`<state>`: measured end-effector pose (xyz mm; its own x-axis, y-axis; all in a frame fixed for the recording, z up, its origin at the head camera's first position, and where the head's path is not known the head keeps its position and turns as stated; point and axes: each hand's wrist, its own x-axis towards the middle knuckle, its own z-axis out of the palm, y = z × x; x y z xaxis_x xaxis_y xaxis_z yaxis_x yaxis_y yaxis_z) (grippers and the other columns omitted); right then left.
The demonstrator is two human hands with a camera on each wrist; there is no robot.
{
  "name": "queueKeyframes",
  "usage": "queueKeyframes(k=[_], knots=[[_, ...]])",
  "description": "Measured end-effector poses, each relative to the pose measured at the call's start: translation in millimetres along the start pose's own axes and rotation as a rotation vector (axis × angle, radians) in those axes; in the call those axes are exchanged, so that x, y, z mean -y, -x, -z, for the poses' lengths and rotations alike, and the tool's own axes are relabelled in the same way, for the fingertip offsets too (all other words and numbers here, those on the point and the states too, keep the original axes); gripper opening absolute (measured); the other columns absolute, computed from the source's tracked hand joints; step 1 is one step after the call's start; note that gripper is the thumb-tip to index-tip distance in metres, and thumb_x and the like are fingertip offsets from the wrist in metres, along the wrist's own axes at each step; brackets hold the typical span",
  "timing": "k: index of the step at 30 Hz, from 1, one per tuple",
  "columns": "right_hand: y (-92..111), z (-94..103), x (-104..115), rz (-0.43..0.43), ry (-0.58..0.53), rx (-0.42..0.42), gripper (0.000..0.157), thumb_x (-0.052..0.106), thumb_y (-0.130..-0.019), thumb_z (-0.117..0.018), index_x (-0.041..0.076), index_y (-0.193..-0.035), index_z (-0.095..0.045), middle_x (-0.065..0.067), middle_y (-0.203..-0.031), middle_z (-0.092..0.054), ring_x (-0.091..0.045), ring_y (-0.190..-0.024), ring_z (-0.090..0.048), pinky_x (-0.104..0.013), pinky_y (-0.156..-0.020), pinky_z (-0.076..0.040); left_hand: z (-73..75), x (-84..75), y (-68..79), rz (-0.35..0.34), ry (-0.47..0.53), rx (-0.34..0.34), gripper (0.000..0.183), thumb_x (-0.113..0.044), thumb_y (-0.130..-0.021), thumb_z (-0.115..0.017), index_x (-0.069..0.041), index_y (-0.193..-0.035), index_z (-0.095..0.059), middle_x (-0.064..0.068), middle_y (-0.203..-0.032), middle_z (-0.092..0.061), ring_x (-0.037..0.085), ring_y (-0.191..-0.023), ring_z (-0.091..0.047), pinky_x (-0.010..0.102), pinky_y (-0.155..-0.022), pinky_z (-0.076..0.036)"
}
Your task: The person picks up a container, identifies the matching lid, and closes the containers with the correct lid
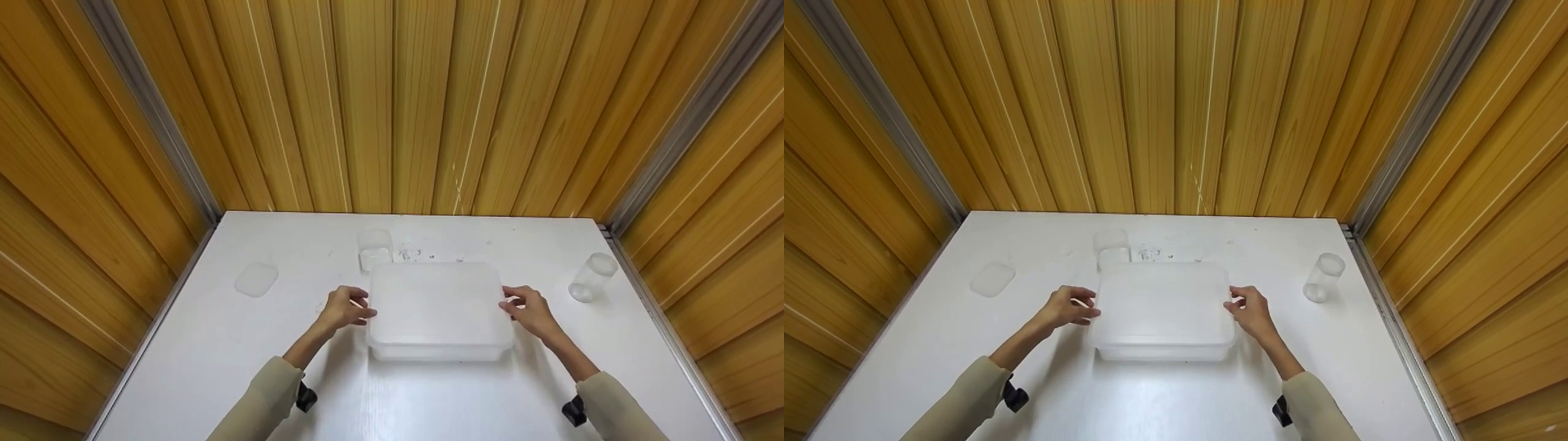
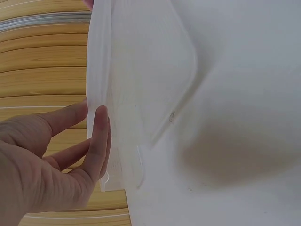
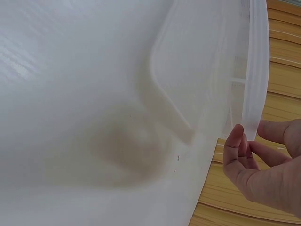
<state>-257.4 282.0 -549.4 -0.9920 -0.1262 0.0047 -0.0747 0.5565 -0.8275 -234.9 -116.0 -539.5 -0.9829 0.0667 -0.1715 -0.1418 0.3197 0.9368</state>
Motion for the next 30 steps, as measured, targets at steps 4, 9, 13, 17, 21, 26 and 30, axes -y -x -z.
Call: queueKeyframes(k=[4,9,13,17,21,26,30], knots=[[1.4,0.6,1.5,0.034,0.044,0.015,0.042,-0.005,-0.094,-0.066,-0.021,-0.131,-0.055,-0.033,-0.117,-0.059,-0.038,-0.1,-0.068,-0.016,-0.064,-0.055,-2.2,4.0,1.4,-0.029,0.0,0.021,0.05,0.006,-0.082,-0.079,0.019,-0.126,-0.059,0.013,-0.089,-0.064,0.014,-0.067,-0.068,0.036,-0.07,-0.065],[1.8,1.8,4.4,0.052,0.082,0.029,0.042,-0.005,-0.093,-0.067,-0.023,-0.129,-0.055,-0.032,-0.115,-0.059,-0.038,-0.097,-0.067,-0.018,-0.064,-0.055,-2.5,7.2,2.6,-0.065,-0.022,0.04,0.05,0.003,-0.084,-0.078,0.019,-0.128,-0.058,0.015,-0.092,-0.065,0.014,-0.071,-0.069,0.036,-0.069,-0.065],[0.8,0.7,5.8,0.054,0.084,0.044,0.043,-0.003,-0.095,-0.065,-0.022,-0.132,-0.053,-0.032,-0.118,-0.057,-0.039,-0.102,-0.066,-0.02,-0.068,-0.058,1.5,8.3,2.6,-0.11,-0.088,0.043,0.051,-0.001,-0.086,-0.079,0.018,-0.128,-0.058,0.018,-0.095,-0.067,0.014,-0.076,-0.069,0.038,-0.069,-0.065],[0.7,-2.2,3.2,0.068,0.096,0.03,0.043,-0.002,-0.097,-0.062,-0.02,-0.134,-0.052,-0.03,-0.119,-0.057,-0.041,-0.106,-0.065,-0.018,-0.069,-0.057,4.7,9.8,1.8,-0.144,-0.156,0.038,0.052,-0.005,-0.086,-0.079,0.017,-0.129,-0.059,0.021,-0.1,-0.07,0.021,-0.081,-0.07,0.04,-0.072,-0.064],[3.0,-6.4,-2.9,0.116,0.122,-0.041,0.041,0.0,-0.099,-0.061,-0.017,-0.135,-0.053,-0.03,-0.123,-0.058,-0.042,-0.108,-0.064,-0.027,-0.076,-0.06,2.2,13.8,2.2,-0.259,-0.28,0.049,0.057,-0.01,-0.092,-0.073,0.019,-0.137,-0.05,0.033,-0.125,-0.063,0.043,-0.111,-0.066,0.052,-0.093,-0.058],[9.3,-18.9,-8.2,0.194,0.186,-0.05,0.064,0.023,-0.105,-0.057,-0.014,-0.152,-0.033,-0.035,-0.155,-0.037,-0.052,-0.141,-0.041,-0.062,-0.113,-0.041,-9.6,19.7,5.0,-0.37,-0.464,0.082,0.077,-0.029,-0.104,-0.058,0.019,-0.152,-0.022,0.039,-0.16,-0.023,0.055,-0.15,-0.025,0.063,-0.122,-0.026],[12.9,-29.1,-9.9,0.198,0.242,0.008,0.081,0.042,-0.106,-0.051,-0.009,-0.159,-0.016,-0.026,-0.169,-0.014,-0.048,-0.155,-0.015,-0.064,-0.125,-0.016,-20.3,24.8,4.9,-0.378,-0.62,0.074,0.096,-0.052,-0.102,-0.054,0.013,-0.158,-0.01,0.03,-0.169,-0.005,0.047,-0.157,-0.008,0.061,-0.126,-0.016]])
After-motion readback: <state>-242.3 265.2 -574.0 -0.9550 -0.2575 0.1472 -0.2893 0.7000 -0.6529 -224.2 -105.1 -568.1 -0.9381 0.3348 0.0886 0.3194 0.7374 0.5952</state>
